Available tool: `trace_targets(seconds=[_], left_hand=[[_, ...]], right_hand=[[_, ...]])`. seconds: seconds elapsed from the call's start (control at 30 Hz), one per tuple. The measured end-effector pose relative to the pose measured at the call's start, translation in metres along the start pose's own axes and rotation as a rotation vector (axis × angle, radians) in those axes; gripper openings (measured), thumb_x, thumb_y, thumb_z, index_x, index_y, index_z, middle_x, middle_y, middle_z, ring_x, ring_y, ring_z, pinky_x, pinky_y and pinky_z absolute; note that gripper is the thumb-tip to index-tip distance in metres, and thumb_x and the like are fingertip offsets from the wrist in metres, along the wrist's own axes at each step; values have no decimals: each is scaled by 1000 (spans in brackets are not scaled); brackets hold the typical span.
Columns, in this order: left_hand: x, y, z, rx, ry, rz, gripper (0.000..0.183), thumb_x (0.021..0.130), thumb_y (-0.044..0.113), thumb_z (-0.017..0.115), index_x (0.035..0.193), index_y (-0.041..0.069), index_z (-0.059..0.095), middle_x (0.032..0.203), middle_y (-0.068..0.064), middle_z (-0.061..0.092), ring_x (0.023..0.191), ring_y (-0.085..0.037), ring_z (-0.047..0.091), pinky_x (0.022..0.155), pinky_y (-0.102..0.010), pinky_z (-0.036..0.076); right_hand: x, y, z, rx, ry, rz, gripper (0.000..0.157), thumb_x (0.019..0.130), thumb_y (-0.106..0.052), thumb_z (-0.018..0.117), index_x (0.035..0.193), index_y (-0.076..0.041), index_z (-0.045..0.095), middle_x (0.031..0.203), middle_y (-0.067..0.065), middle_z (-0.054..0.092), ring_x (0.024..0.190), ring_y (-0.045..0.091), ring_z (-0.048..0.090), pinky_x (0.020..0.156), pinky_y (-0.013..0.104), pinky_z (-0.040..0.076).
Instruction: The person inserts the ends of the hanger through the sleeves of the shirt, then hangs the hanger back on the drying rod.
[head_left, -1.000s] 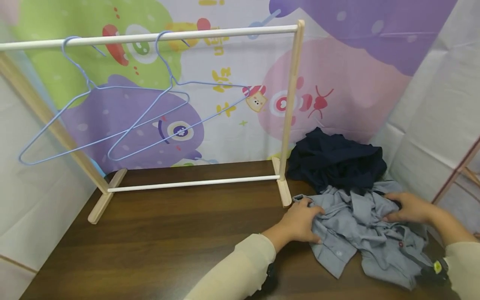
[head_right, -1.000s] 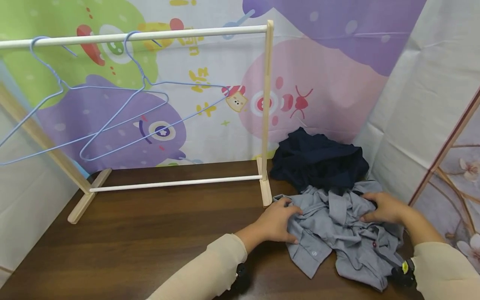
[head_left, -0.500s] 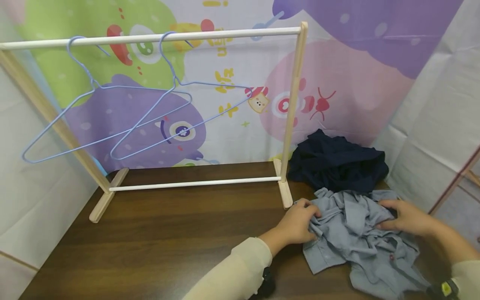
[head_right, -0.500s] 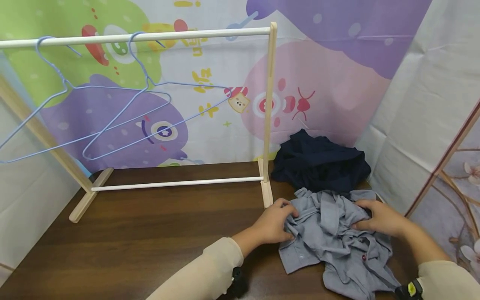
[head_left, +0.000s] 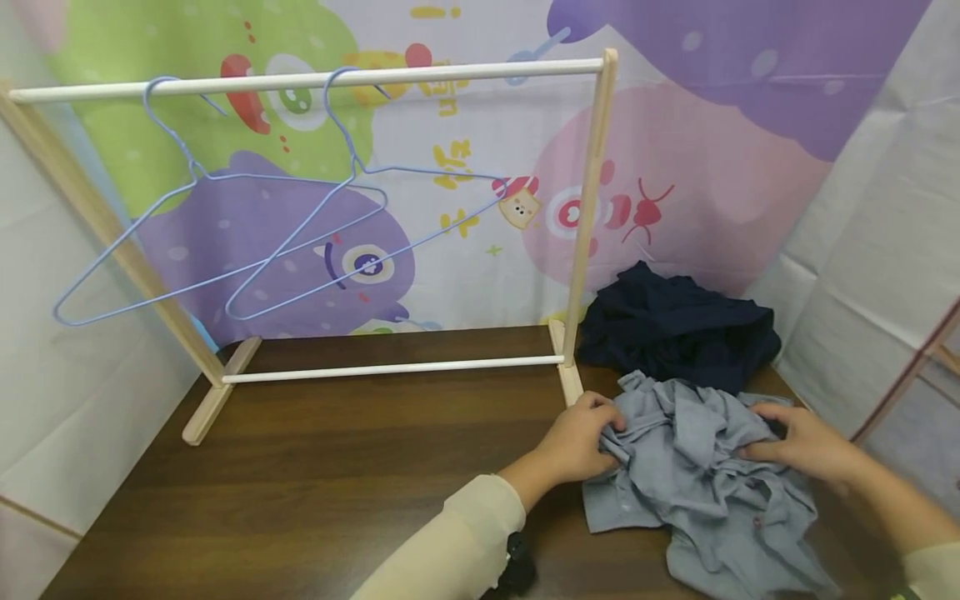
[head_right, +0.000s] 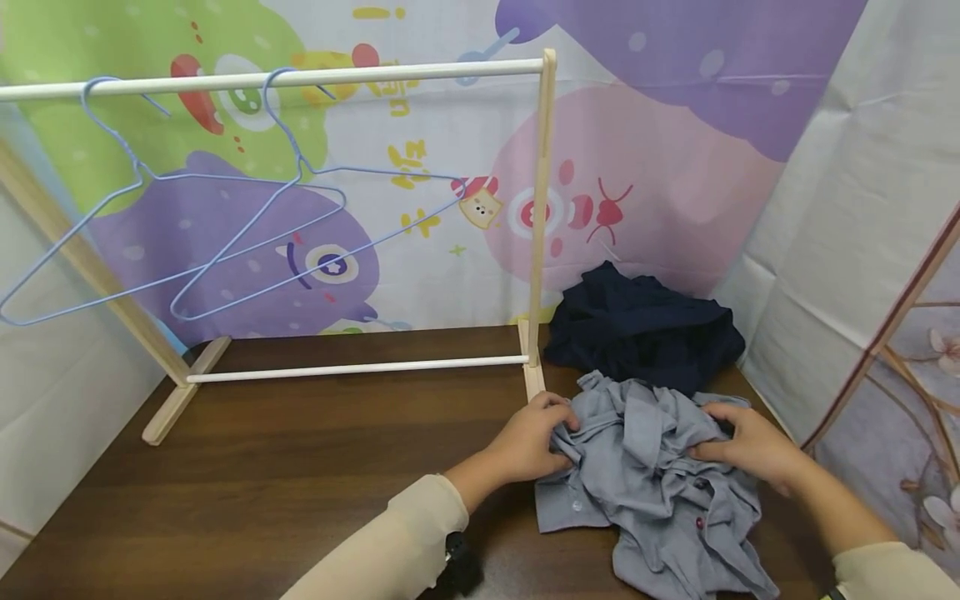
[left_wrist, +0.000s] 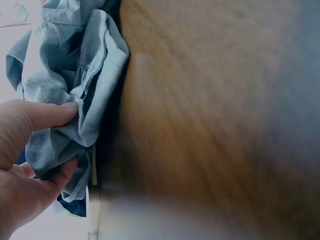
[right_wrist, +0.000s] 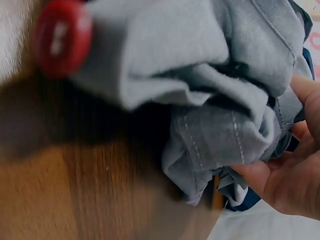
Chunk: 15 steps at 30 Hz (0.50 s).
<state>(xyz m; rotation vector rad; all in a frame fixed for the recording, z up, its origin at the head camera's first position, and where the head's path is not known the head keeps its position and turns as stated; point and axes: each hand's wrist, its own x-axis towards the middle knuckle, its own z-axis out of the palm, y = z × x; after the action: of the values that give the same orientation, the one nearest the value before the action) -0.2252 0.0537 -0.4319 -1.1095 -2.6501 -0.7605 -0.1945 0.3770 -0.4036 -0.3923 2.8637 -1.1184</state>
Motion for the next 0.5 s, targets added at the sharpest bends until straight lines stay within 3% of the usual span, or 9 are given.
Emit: trace_targets(seconds=[0.1,0.27,0.5], left_hand=[[-2,-1,-4,-7,19,3,39,67,18,87,99,14,65,118,-7,56,103,-15,59,85,-18,46],[-2,-3,-9,0,42,4,37,65,19,86,96,15,66,112,-4,57,96,-12,60,81,-16,46],[-7,-6,-19,-30,55,-14,35,65,17,86,95,15,67,111,-4,58,94,-12,60,79,-16,45]], right_hand=[[-2,-7,1,82,-32,35,46,79,-10,78,118,6,60,107,11,62,86,4,56,70,24,50],[-4,-15,3,284,-128,147,56,84,-9,73,128,12,46,117,23,57,87,21,62,67,38,56],[-2,-29,5,301,-158,211,72,86,-13,72,140,13,33,128,35,47,93,30,61,68,43,56]])
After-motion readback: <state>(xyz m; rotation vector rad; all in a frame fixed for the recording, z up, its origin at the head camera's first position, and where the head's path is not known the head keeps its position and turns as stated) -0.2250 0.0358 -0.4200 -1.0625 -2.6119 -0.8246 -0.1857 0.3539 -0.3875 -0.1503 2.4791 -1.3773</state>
